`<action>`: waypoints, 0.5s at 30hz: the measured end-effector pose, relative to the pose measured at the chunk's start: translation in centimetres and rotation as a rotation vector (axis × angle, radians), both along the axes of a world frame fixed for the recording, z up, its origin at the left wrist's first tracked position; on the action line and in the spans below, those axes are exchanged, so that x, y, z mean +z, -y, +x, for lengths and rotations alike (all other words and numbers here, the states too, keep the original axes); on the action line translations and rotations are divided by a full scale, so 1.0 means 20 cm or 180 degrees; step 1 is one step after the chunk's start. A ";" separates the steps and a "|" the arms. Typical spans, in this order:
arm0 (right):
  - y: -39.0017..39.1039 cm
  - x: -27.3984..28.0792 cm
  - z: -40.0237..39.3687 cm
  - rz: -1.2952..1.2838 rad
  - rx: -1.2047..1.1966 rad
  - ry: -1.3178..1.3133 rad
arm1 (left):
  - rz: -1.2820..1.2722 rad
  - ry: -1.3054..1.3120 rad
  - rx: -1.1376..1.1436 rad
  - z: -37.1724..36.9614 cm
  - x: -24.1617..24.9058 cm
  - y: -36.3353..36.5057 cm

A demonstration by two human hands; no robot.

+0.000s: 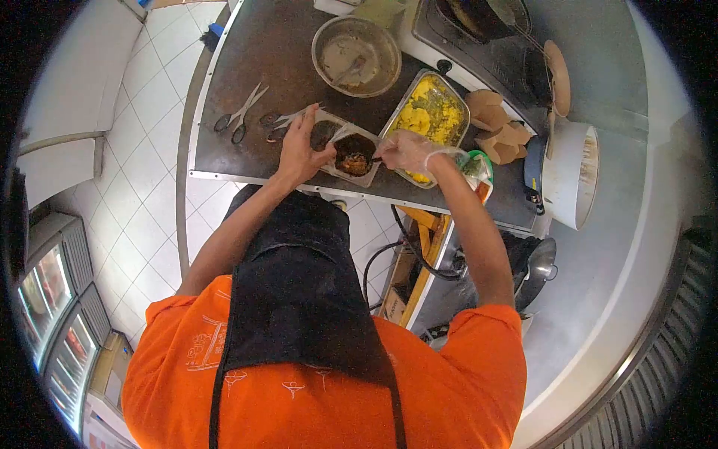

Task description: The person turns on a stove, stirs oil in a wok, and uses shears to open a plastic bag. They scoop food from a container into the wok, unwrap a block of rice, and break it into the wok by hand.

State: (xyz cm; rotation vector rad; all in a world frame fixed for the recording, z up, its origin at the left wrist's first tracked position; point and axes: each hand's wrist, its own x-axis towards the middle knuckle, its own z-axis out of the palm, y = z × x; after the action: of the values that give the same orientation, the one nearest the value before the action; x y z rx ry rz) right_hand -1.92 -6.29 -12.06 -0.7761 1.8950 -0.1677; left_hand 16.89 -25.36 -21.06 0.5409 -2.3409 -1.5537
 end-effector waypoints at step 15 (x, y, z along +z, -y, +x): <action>-0.29 -0.12 0.40 -0.1014 -0.2862 0.1089 | -0.0137 0.0159 0.0154 0.00 0.02 -0.05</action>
State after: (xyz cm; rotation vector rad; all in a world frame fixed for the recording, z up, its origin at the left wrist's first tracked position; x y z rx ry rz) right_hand 6.13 -0.50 -14.47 -0.0247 1.7736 -1.1045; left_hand 16.98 -24.37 -20.59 0.6282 -2.3738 -1.4814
